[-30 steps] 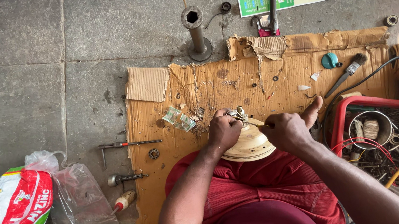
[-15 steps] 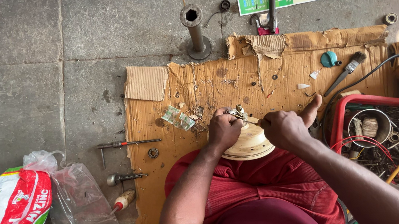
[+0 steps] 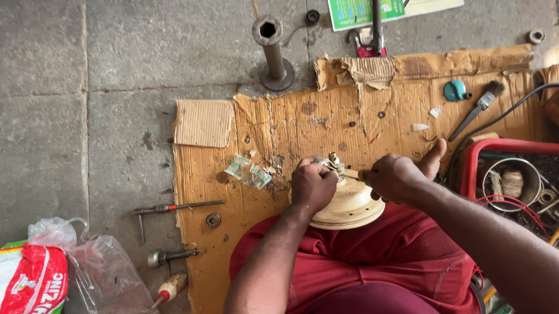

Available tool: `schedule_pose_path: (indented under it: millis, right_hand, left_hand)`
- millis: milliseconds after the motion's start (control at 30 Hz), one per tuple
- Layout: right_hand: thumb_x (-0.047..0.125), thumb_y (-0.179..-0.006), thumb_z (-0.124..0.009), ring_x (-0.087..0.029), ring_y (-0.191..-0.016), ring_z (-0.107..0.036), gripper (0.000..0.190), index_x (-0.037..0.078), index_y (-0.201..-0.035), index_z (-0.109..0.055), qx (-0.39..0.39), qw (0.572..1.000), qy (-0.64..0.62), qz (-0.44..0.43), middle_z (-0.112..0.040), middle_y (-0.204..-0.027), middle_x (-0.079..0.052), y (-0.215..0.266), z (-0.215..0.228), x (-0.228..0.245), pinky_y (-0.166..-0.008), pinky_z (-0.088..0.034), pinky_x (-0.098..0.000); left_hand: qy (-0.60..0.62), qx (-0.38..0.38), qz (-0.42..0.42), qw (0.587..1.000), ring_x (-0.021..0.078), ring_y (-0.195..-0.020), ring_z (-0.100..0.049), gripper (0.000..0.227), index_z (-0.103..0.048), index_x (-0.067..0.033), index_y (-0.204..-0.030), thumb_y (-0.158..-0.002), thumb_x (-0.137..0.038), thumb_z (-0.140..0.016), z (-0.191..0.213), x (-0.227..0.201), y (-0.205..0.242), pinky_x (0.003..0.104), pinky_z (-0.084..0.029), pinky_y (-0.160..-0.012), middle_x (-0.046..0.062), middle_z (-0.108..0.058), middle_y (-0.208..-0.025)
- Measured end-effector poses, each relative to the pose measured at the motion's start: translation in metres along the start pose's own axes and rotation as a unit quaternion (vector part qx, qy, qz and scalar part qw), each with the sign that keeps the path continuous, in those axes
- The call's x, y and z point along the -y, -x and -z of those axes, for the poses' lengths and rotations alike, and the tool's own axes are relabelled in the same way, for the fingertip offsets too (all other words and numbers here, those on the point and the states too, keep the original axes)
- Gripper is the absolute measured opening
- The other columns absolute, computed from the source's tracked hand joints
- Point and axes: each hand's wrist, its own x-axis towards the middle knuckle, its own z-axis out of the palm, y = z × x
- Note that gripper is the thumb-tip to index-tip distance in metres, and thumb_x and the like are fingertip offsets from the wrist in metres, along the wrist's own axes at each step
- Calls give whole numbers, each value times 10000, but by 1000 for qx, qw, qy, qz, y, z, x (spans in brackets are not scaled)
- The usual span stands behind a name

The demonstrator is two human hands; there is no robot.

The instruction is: The person sits on the floor and uses a screwdriver to tighten screws on a small cylindrical component mounted on a circular wooden base. They also use pliers to adjust wires and handle a small metal cylinder, placing it onto the assembly.

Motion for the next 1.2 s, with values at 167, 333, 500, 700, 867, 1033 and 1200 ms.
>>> schedule_pose_path:
  millis: [167,333,500,700,867,1033,1200]
  right_hand:
    - [357,-718,-798,-276,-775,-749,360,135,-1001,-812,-273,934,-9,232,-778,-882,-110,14,-11,-15,-765,-596,-415]
    - [423,-947,-661,-313,-785,-756,341,120,-969,-817,-236,963,68,109,-780,-862,-133,17,-15,-6,-794,-590,-438]
    - [517,-1092,-433,-370,-796,-724,669,-42,-993,-787,50,998,-32,-27,-769,-916,-223,-8,1,7,-734,-613,-487]
    - [289,-651,-831,-257,-848,-765,388,150,-1013,-825,-240,950,-4,200,-801,-933,-75,9,-3,-2,-813,-590,-416]
    - [367,-861,-725,-309,-795,-753,254,154,-958,-824,-259,957,32,128,-791,-864,-128,19,-18,-7,-814,-579,-442]
    - [460,-1019,-631,-287,-685,-648,462,28,-953,-782,-90,993,-58,40,-774,-876,-215,-15,-19,-14,-713,-516,-459]
    - [378,-1034,-605,-348,-698,-728,444,-29,-1052,-782,30,987,-156,16,-798,-919,-187,-26,-8,-13,-707,-591,-530]
  left_hand:
    - [4,-8,-2,1000,325,-1181,-661,220,-688,-58,-575,-780,-136,-707,0,1,1,441,-534,-971,237,-742,-1049]
    - [-8,-20,4,1000,321,-1160,-684,198,-703,-68,-573,-762,-128,-695,-4,6,-5,429,-552,-965,219,-766,-1014]
    - [-6,-35,12,999,323,-1129,-698,163,-739,-65,-605,-747,-138,-706,-7,5,-1,421,-552,-961,217,-754,-1059]
    - [14,-23,6,1000,296,-1163,-695,219,-727,-47,-607,-778,-184,-723,1,-4,-2,411,-553,-969,204,-799,-935]
    - [11,-34,10,999,299,-1115,-709,185,-732,-42,-611,-756,-153,-701,-2,1,0,412,-557,-953,206,-766,-1041]
    - [4,-35,17,999,317,-1123,-701,151,-709,-55,-607,-743,-123,-700,-7,6,0,412,-553,-955,232,-741,-1095]
    - [8,-11,32,999,350,-1184,-657,221,-661,-59,-562,-765,-114,-726,-3,2,-2,436,-542,-960,254,-726,-1104]
